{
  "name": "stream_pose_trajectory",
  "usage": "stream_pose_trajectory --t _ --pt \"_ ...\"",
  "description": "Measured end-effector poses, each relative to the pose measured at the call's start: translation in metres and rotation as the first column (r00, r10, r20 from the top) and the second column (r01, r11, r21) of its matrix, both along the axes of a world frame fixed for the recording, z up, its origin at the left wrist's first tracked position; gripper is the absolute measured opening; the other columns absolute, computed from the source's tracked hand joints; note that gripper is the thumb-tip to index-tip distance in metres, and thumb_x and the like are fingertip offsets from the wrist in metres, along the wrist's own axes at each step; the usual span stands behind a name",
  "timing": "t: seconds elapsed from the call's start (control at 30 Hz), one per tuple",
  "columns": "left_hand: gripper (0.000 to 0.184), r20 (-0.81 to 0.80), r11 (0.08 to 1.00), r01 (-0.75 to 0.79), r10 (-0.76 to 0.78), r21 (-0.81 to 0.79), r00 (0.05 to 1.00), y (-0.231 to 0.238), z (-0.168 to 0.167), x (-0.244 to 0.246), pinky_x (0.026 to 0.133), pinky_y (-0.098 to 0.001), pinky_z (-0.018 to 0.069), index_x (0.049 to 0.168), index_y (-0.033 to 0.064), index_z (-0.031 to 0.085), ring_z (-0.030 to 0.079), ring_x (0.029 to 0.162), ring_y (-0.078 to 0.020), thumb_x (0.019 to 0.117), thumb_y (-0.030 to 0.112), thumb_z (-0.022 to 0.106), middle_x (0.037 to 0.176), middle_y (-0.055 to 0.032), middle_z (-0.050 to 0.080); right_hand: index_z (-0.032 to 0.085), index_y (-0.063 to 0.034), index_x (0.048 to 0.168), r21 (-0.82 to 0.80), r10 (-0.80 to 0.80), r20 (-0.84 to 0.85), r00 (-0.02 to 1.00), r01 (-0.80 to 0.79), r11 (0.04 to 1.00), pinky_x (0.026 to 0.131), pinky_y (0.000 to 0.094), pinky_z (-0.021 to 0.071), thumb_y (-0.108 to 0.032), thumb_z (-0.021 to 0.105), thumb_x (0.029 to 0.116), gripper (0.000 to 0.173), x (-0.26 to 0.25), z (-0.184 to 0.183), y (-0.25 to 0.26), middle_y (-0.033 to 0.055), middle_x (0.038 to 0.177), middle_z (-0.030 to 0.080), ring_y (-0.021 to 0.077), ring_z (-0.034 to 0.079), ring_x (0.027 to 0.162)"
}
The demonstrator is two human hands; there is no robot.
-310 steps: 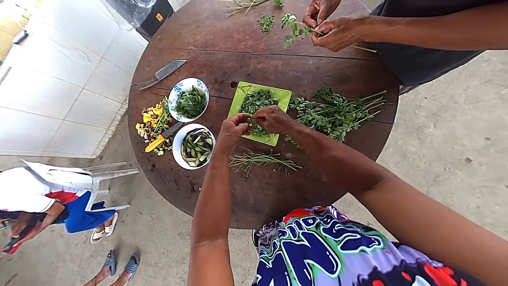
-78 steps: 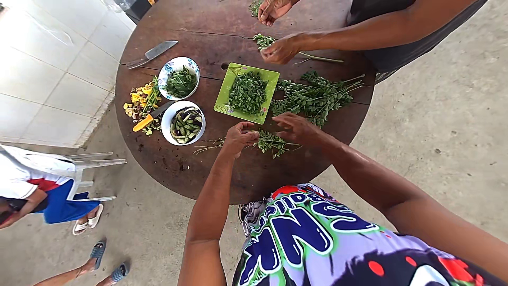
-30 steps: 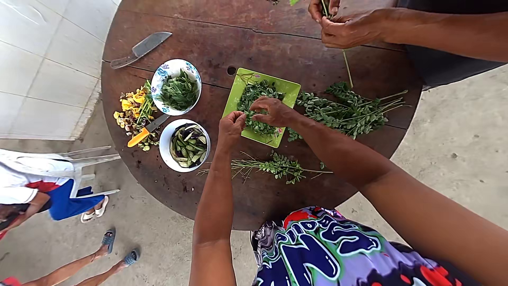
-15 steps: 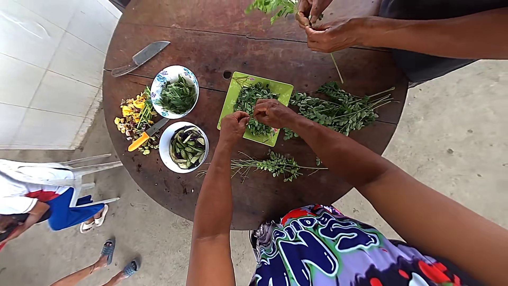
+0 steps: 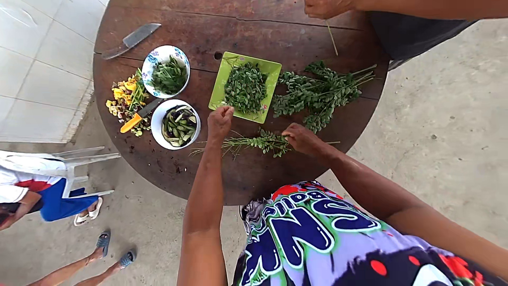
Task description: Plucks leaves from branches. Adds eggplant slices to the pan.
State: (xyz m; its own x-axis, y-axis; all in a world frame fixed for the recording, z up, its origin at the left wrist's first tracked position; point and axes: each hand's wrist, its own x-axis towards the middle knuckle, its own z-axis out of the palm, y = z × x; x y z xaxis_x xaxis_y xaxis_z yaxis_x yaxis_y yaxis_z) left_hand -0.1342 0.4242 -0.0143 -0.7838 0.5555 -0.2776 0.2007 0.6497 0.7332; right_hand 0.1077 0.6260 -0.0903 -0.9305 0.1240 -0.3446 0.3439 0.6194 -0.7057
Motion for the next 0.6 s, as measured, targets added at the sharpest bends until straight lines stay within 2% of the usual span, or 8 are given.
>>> stream_pose_trajectory --t 0.13,0.23,0.3,0.4,0.5,0.6 --pt "0.029 0.209 1.000 0.020 -0.023 0.017 0.978 -0.036 -0.035 0.061 0.084 -0.0442 0.0594 0.120 -0.0008 0.068 0.072 0.088 -0.0236 0.1069 0.022 0.057 0.103 -0.0160 0.072 0.072 -0.0011 0.117 0.141 -0.030 0.024 0.999 0.026 0.990 0.105 0.0582 0.0452 -0.016 0.063 0.0997 0.024 0.033 -0.028 0.001 0.0250 0.124 0.063 0.0431 0.058 0.121" --pt "0.028 0.345 0.999 -0.031 0.024 0.014 0.938 -0.049 -0.061 0.102 0.080 -0.0390 0.0597 0.121 -0.0009 0.067 0.071 0.086 -0.0203 0.1064 0.021 0.058 0.102 -0.0140 0.073 0.073 -0.0009 0.107 0.223 -0.035 -0.019 0.999 0.038 0.974 0.099 0.0580 0.0483 -0.012 0.062 0.0983 0.018 0.035 -0.041 -0.002 0.0239 0.115 0.065 0.0425 0.060 0.114" --pt "0.028 0.418 0.998 -0.055 0.047 0.008 0.907 -0.057 -0.070 0.124 0.081 -0.0361 0.0591 0.122 -0.0019 0.066 0.071 0.087 -0.0185 0.1064 0.020 0.057 0.104 -0.0138 0.072 0.072 0.0013 0.107 0.218 -0.032 -0.011 0.999 0.034 0.975 0.098 0.0572 0.0486 -0.010 0.059 0.0999 0.018 0.032 -0.039 -0.001 0.0238 0.114 0.065 0.0423 0.061 0.114" --pt "0.027 0.463 0.997 -0.073 0.057 0.018 0.884 -0.067 -0.077 0.147 0.077 -0.0312 0.0586 0.121 -0.0012 0.067 0.070 0.083 -0.0142 0.1056 0.019 0.057 0.101 -0.0110 0.072 0.065 0.0074 0.116 0.020 -0.128 0.041 0.991 0.127 0.992 0.102 0.0526 0.0495 -0.009 0.052 0.1048 0.023 0.029 -0.010 -0.001 0.0254 0.117 0.064 0.0385 0.063 0.113" --pt "0.025 0.445 0.995 -0.087 0.059 0.043 0.894 -0.067 -0.062 0.153 0.075 -0.0275 0.0566 0.120 0.0004 0.068 0.068 0.081 -0.0102 0.1036 0.017 0.061 0.099 -0.0081 0.072 0.060 0.0035 0.124 -0.254 -0.287 0.087 0.954 0.300 0.920 0.089 0.0452 0.0569 -0.011 0.051 0.1075 0.024 0.025 0.029 -0.006 0.0204 0.109 0.067 0.0281 0.069 0.094" --pt "0.020 0.325 0.971 -0.098 0.023 0.219 0.945 -0.057 -0.036 0.153 0.076 -0.0264 0.0557 0.112 0.0009 0.071 0.066 0.080 -0.0084 0.1012 0.016 0.065 0.094 -0.0056 0.072 0.062 0.0016 0.122 -0.389 -0.366 0.063 0.928 0.361 0.848 0.082 0.0391 0.0569 -0.014 0.049 0.1094 0.025 0.018 0.052 -0.014 0.0162 0.101 0.066 0.0211 0.066 0.085"
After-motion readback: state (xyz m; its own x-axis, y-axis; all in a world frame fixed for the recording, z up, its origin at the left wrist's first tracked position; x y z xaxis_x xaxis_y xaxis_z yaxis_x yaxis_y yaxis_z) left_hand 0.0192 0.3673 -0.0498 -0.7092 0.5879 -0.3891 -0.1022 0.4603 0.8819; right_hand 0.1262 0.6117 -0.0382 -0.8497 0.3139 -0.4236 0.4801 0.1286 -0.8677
